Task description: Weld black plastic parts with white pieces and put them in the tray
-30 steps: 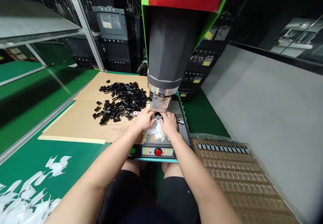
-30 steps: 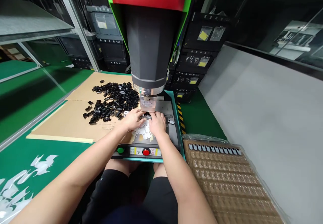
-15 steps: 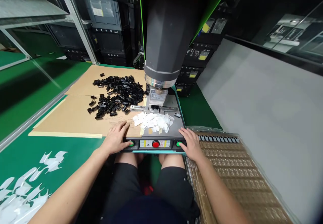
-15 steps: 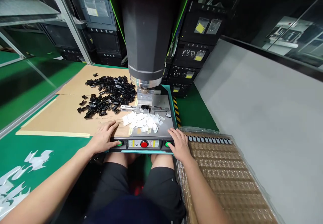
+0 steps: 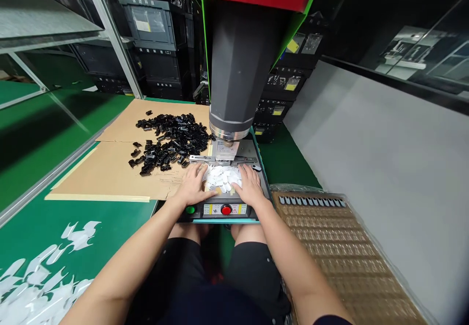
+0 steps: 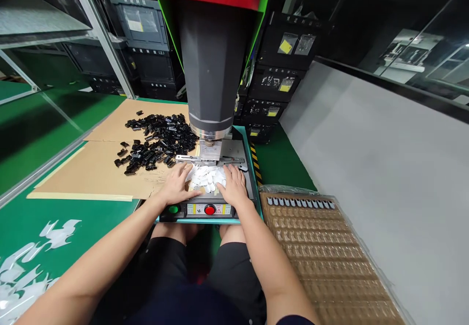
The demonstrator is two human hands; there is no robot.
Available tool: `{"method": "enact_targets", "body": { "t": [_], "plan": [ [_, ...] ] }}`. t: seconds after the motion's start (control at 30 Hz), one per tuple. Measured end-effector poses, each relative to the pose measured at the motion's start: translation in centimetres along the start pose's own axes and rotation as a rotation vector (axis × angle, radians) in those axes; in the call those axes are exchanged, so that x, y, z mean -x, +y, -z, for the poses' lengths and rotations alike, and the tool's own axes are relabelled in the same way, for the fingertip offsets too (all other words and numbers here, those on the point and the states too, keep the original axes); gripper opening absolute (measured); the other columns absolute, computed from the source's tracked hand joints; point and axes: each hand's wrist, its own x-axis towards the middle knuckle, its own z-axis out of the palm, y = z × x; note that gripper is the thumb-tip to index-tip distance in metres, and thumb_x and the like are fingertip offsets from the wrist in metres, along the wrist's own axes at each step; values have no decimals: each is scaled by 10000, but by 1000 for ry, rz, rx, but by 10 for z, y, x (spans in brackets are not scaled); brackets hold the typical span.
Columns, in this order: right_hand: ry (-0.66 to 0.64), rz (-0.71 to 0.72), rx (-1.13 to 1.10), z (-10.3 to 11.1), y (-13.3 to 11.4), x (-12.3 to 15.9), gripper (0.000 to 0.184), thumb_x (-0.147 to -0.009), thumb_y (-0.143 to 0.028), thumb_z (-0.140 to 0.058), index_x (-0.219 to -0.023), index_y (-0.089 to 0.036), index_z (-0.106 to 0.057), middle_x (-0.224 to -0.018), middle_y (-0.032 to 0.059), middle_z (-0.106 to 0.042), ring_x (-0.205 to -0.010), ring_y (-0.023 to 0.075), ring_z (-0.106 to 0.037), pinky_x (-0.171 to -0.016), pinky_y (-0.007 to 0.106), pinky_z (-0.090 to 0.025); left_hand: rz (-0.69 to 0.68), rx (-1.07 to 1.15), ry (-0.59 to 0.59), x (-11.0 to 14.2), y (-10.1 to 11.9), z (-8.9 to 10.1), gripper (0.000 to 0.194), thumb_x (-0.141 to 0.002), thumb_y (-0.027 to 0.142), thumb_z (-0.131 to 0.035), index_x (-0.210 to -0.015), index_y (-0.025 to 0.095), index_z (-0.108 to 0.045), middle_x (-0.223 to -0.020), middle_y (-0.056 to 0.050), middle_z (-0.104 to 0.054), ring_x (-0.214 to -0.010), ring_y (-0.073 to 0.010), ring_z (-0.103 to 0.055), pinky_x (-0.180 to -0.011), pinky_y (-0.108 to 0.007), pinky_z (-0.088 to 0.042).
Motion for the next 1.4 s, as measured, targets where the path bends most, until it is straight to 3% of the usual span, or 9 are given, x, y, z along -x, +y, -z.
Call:
{"method": "enact_targets", "body": {
  "t": [0.2, 0.43, 0.63, 0.77, 0.9, 1.0, 1.1, 1.27, 1.4],
  "plan": [
    [-56, -63, 58, -13, -11, -19, 745, -1064, -504, -456, -1693, -134, -307, -1707, 179, -371, -1606, 362, -275, -1334, 541, -147, 73, -27, -105, -17, 22, -18, 1166, -812, 887, -624, -1681, 171, -318, -1757, -229, -237, -1646, -424, -184, -1335, -642, -134],
    [-14, -58, 35, -15, -23, -20, 699, -1065, -474, -459, -1671, -144, -348, -1682, 188, -410, -1582, 364, -316, -1321, 561, -191, 52, -8, -46, -17, 37, -25, 1091, -855, 821, -644, -1660, 144, -351, -1736, -237, -280, -1643, -430, -190, -1341, -625, -146],
    [118, -21, -95, -17, -18, -15, 683, -1053, -472, -495, -1637, -131, -401, -1662, 199, -437, -1572, 385, -332, -1296, 584, -273, 2, 45, 21, -14, 36, -23, 1040, -853, 808, -669, -1636, 184, -389, -1711, -231, -325, -1629, -431, -225, -1321, -658, -175],
    [261, 19, -165, -11, -2, -16, 577, -1056, -437, -487, -1576, -186, -491, -1594, 157, -523, -1547, 351, -372, -1265, 567, -342, 34, 97, 65, -14, 32, -18, 969, -877, 789, -655, -1611, 200, -420, -1693, -215, -349, -1609, -428, -261, -1310, -652, -220],
    [396, -115, -129, -4, 31, -27, 489, -1036, -317, -470, -1487, -165, -581, -1535, 162, -577, -1501, 353, -407, -1247, 567, -364, 54, 115, 104, -21, 17, -11, 894, -926, 760, -604, -1588, 179, -453, -1674, -220, -362, -1591, -419, -295, -1308, -626, -254],
    [344, -230, -99, -6, 53, -31, 471, -998, -236, -467, -1426, -118, -626, -1459, 191, -634, -1413, 360, -491, -1197, 552, -416, 69, 112, 92, -24, 7, -9, 902, -939, 760, -582, -1577, 133, -467, -1640, -240, -395, -1556, -420, -350, -1299, -616, -285],
    [282, -222, -98, -12, 60, -29, 468, -1005, -212, -438, -1415, -119, -643, -1424, 185, -663, -1362, 345, -540, -1158, 523, -449, 68, 123, 83, -23, 3, -10, 886, -941, 756, -583, -1569, 138, -481, -1639, -227, -402, -1541, -423, -370, -1292, -613, -305],
    [297, -156, -116, -9, 48, -29, 464, -1021, -242, -444, -1422, -151, -659, -1474, 149, -652, -1427, 347, -486, -1199, 538, -404, 28, 143, 150, -32, 5, -10, 777, -955, 680, -616, -1540, 180, -516, -1626, -188, -434, -1549, -399, -373, -1295, -589, -321],
    [322, -98, -168, 4, 22, -52, 404, -1010, -308, -541, -1368, -192, -688, -1387, 134, -698, -1336, 344, -539, -1156, 516, -434, -46, 158, 165, -66, 7, -7, 626, -972, 555, -641, -1482, 198, -576, -1554, -147, -549, -1546, -370, -386, -1305, -557, -315]
  ]
}}
